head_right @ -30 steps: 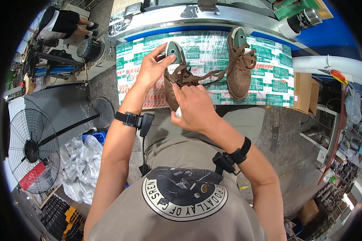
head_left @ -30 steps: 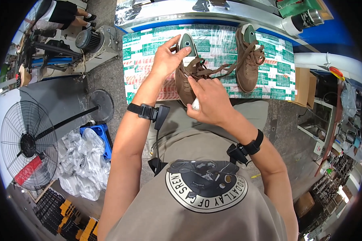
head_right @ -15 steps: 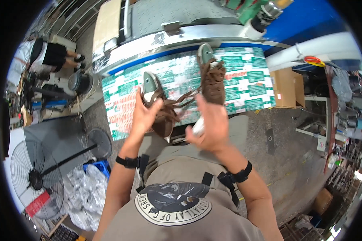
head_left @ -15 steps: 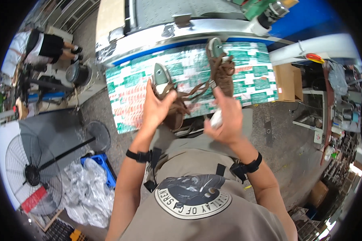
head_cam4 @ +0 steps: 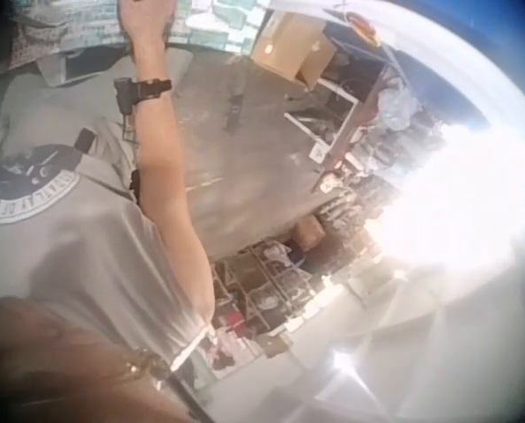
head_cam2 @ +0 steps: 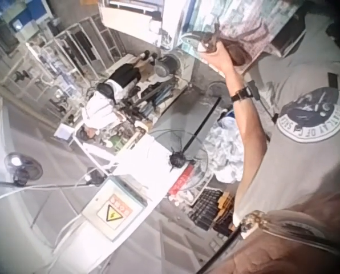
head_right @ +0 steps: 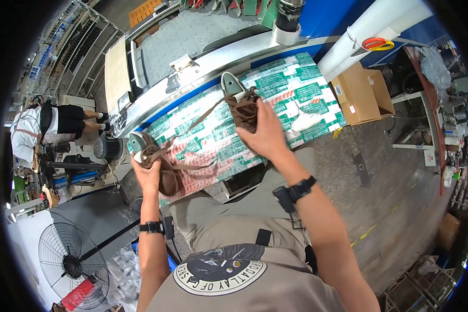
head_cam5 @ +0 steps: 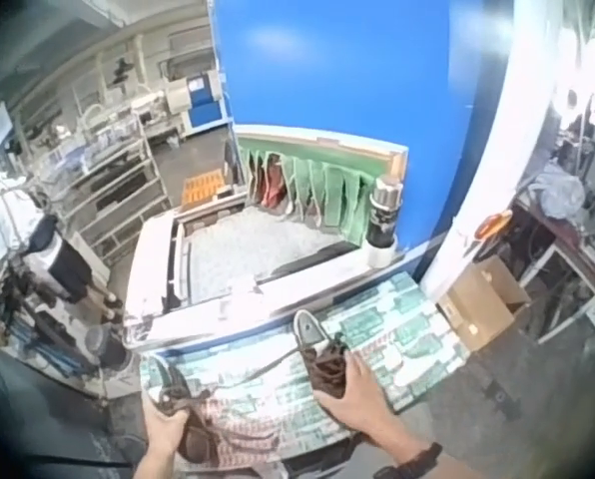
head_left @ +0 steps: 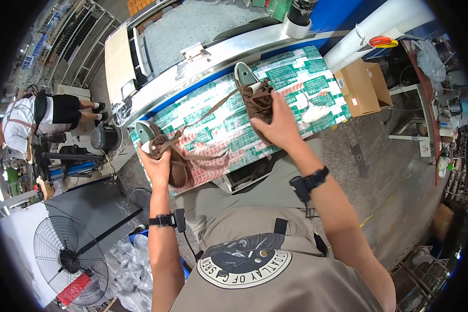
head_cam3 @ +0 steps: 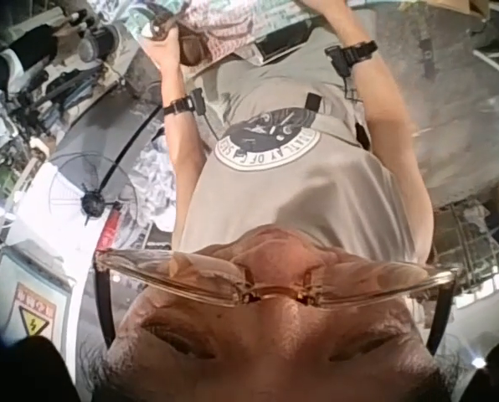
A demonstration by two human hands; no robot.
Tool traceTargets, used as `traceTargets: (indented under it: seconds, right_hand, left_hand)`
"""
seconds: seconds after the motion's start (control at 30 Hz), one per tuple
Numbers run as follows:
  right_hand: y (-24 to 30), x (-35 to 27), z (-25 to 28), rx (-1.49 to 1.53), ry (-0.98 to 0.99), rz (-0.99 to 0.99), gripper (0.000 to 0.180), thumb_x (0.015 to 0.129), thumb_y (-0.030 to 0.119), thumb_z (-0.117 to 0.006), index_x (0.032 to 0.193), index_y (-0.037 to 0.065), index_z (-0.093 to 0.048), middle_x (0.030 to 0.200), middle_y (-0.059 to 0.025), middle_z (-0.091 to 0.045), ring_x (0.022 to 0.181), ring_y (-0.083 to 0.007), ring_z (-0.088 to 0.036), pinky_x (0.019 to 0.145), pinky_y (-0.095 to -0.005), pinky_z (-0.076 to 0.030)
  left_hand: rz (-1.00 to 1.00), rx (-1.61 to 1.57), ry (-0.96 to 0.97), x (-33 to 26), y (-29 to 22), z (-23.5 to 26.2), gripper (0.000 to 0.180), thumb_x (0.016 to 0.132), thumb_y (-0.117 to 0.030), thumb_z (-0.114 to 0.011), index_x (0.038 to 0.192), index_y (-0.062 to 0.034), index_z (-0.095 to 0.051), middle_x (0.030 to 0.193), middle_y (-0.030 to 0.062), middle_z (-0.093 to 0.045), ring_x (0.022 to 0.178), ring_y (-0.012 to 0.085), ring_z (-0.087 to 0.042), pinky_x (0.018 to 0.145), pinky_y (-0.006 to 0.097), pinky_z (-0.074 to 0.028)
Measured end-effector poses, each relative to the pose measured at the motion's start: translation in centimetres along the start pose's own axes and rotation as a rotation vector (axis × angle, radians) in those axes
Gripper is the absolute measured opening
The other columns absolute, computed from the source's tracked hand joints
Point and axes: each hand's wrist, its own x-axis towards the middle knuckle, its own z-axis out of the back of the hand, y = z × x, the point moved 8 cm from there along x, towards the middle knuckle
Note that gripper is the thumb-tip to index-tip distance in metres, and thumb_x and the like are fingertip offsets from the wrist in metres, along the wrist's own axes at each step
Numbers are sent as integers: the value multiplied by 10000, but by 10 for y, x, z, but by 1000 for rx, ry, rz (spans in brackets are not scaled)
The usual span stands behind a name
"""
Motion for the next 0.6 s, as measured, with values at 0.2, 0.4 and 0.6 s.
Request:
traceTargets:
  seconds: [0.2, 0.4, 0.6]
  right_hand:
    - [6, -12, -31, 6, -100, -124, 995, 820, 401, -850, 1558, -48, -357, 1511, -277, -453, 1424, -453, -445, 1196, -568, -376]
    - [35, -67, -50, 56, 27, -34, 1000, 788, 378, -884, 1513, -95, -383, 1442, -292, -461, 1326, -473, -503, 1137, -518, -441]
    - [30, -62, 19, 417, -180, 16, 295, 901, 28, -710, 1196, 41, -707, 1225, -135, -663, 992, -262, -701, 791, -342, -591]
  left_hand:
    - [-574, 624, -185, -41, -134, -21, 847, 866, -105, -784, 1592, 48, -375, 1569, 355, -439, 1494, 464, -412, 1244, 465, -338]
    - [-498, 25, 492, -90, -146, -160, 496, 970, -66, -735, 1453, -68, -621, 1422, 209, -651, 1328, 356, -630, 1040, 422, -542]
    - [-454, 122, 380, -82, -151, -148, 333, 916, -80, -796, 1236, -47, -712, 1137, 182, -746, 1003, 350, -750, 868, 427, -589]
